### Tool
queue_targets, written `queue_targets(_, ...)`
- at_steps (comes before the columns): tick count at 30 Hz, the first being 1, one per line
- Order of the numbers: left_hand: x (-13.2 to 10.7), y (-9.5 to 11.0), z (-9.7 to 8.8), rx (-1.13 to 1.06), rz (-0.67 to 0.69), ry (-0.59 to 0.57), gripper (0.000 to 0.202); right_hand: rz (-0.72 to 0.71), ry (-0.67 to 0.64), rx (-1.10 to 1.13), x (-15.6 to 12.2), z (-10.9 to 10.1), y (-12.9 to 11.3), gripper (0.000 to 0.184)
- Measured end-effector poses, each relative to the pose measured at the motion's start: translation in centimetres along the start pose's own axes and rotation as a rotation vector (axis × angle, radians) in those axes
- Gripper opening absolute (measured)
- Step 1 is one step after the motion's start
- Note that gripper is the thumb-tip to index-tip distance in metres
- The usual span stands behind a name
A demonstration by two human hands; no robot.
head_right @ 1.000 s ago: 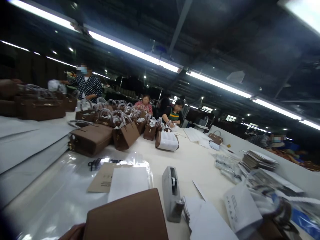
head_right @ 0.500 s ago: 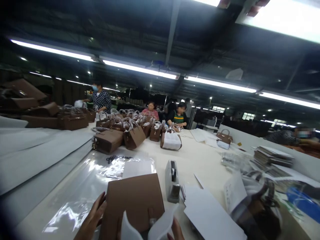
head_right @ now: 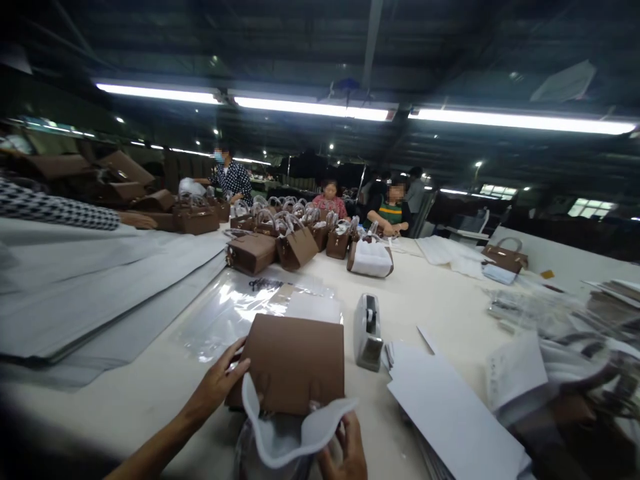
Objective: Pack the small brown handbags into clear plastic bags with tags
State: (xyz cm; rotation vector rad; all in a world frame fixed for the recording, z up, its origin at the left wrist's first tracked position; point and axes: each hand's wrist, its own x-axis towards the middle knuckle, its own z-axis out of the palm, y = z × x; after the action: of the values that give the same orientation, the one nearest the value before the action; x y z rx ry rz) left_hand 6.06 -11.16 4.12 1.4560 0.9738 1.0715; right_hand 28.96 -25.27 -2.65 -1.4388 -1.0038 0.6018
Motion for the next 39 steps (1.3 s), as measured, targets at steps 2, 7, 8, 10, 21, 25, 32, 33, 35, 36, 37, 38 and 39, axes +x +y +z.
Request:
queue_targets(2,-0.6,0.6,-1.1,0.014,0.107,-0.049,0.062,-0.037,0.028,-0.006,-0.2,-0.5,-0.4,0.071)
queue_targets(7,-0.8,3.7,-2.0,0.133,0.371,-0.52,0.097,-0.125,-0.254,-0.015,2.1,-2.8,-4.4,0.075)
queue_targets(8,-0.7,4.3,-1.8,0.183,0.379,-0.587,0.096,-0.138,-0.319,-0.042,2.8,-3.1,-5.2,0.066)
queue_targets(10,-0.3,5.2,-1.2,0.279,0.407,-0.642,0.062,-0.203,-0.402,-0.105,4.3,-3.2,-6.6,0.038)
queue_targets(21,3.4,1.9,0.0,0.391,0.273,-0.072,0.027,-0.122,-0.263,-0.371,11.4,0.5,-6.1,0.036)
queue_targets(25,5.1,-0.1,1.0,0.436,0.184,0.025,0.024,-0.267,-0.066,-0.617,12.1,2.2,-5.5,0.027)
queue_targets(32,3.8,0.3,0.2,0.532,0.041,-0.04,0.029,-0.435,0.127,-0.885,8.8,2.5,-3.5,0.021)
queue_targets(33,3.6,0.4,0.0,0.561,0.029,-0.061,0.029,-0.456,0.147,-0.909,8.4,2.5,-3.1,0.02)
queue_targets(35,3.6,0.2,-0.1,0.638,0.018,-0.094,0.029,-0.487,0.192,-0.945,7.9,2.5,-2.3,0.02)
queue_targets(36,3.7,0.0,-0.2,0.686,0.017,-0.105,0.028,-0.496,0.198,-0.957,7.9,2.6,-2.0,0.019)
queue_targets(37,3.9,-0.4,-0.2,0.74,0.021,-0.113,0.028,-0.503,0.192,-0.966,8.0,2.7,-1.8,0.018)
queue_targets(38,4.0,-0.8,-0.3,0.796,0.036,-0.115,0.027,-0.513,0.176,-0.971,8.1,2.7,-1.7,0.017)
queue_targets(39,4.2,-1.1,-0.3,0.851,0.069,-0.109,0.027,-0.525,0.161,-0.973,8.2,2.7,-1.6,0.016)
